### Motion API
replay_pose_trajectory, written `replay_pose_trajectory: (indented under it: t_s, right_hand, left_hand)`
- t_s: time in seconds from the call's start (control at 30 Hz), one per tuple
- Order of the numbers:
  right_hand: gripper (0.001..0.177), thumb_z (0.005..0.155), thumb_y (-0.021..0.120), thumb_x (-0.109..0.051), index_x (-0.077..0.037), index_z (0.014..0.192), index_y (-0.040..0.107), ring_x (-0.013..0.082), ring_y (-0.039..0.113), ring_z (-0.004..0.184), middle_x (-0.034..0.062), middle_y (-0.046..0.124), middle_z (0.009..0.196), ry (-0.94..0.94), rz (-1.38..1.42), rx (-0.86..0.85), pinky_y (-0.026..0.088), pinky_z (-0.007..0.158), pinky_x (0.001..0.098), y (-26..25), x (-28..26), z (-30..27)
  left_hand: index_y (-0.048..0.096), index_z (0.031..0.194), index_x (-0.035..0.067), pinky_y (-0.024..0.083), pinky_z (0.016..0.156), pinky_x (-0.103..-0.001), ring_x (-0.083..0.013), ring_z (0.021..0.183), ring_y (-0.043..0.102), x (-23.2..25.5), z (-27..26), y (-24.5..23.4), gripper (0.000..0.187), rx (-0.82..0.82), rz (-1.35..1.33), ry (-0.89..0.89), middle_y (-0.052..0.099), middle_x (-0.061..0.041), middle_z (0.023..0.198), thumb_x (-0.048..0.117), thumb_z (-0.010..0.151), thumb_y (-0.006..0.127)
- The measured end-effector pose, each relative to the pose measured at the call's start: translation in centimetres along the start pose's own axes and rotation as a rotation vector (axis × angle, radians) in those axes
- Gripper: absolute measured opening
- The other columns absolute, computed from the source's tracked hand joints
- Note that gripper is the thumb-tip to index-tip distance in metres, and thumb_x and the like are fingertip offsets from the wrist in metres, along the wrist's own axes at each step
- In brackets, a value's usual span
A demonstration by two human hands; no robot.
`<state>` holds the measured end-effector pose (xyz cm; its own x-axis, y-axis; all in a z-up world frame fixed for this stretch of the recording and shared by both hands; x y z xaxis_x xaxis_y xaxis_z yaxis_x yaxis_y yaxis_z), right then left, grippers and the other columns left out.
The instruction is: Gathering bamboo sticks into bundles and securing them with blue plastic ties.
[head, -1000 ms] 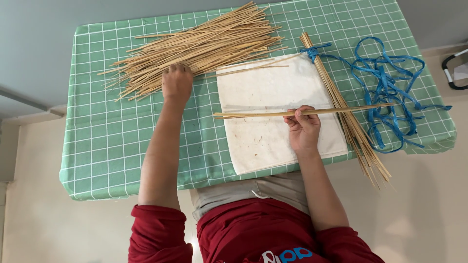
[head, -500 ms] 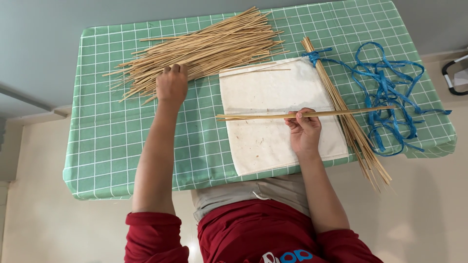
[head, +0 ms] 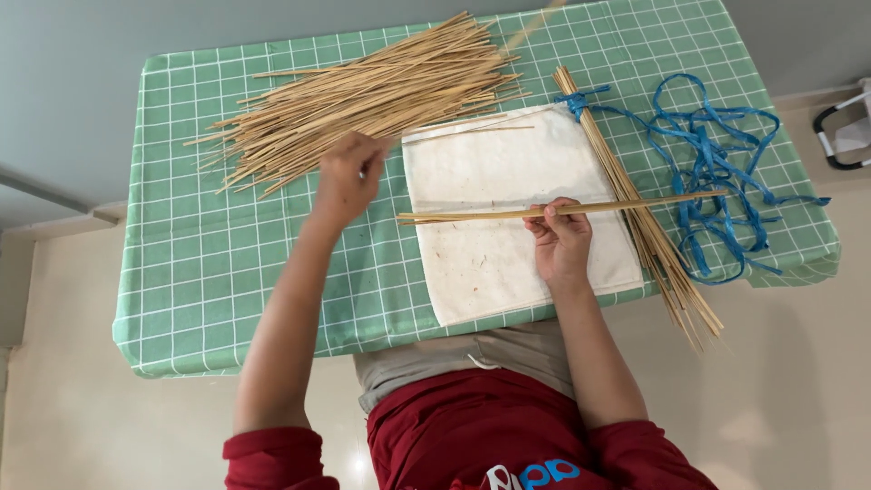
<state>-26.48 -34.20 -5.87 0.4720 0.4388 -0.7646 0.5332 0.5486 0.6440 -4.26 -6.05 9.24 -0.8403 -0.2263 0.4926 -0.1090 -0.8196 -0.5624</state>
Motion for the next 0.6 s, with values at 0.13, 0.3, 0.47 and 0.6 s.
replay_pose_trajectory:
  t_s: [0.13,0.3,0.47,0.6]
  right_hand:
    - [0.012,0.096,0.07,-0.005,-0.006,0.102,0.06,0.0303,0.079,0.078,0.0229,0.075,0.094,-0.015,-0.006,0.0,0.07,0.069,0.0307,0.3,-0.2,-0.2]
    - [0.027,0.096,0.067,0.0,0.001,0.122,0.06,0.0339,0.078,0.081,0.0254,0.075,0.096,-0.01,0.028,-0.13,0.07,0.07,0.0345,1.7,-0.7,-0.8]
    - [0.038,0.095,0.066,0.002,0.005,0.131,0.057,0.0335,0.078,0.08,0.0247,0.074,0.096,0.009,0.038,-0.161,0.07,0.069,0.0369,0.0,0.9,-0.3]
    - [0.034,0.095,0.066,0.002,0.008,0.128,0.059,0.034,0.078,0.08,0.0234,0.073,0.094,0.017,0.032,-0.171,0.07,0.069,0.0388,0.2,0.8,-0.5]
  left_hand:
    - [0.08,0.102,0.007,0.058,0.054,-0.031,-0.0265,0.066,0.072,5.3,-1.2,3.0,0.017,-0.042,-0.213,-0.026,0.074,-0.01,0.09,-0.001,0.088,0.075]
    - [0.083,0.1,0.016,0.061,0.061,-0.026,-0.0192,0.067,0.073,9.5,-3.5,6.5,0.018,-0.179,-0.12,0.126,0.076,-0.003,0.087,0.004,0.091,0.072]
    - [0.082,0.101,0.018,0.061,0.058,-0.027,-0.0159,0.06,0.07,9.6,-4.4,8.2,0.018,-0.234,-0.143,0.099,0.074,0.0,0.085,0.006,0.093,0.071]
    - [0.082,0.102,0.02,0.061,0.056,-0.028,-0.0176,0.056,0.07,9.2,-4.7,8.6,0.019,-0.282,-0.172,0.004,0.075,-0.001,0.083,0.008,0.093,0.071]
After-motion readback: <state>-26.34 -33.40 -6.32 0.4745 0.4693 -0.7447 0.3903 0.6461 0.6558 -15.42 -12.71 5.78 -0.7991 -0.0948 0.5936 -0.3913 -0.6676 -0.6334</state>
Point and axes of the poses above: each hand's wrist, its own z-axis towards the middle knuckle, its own y-axis out of the palm, x = y × z, the point moved 6 cm from there along z, towards the middle knuckle
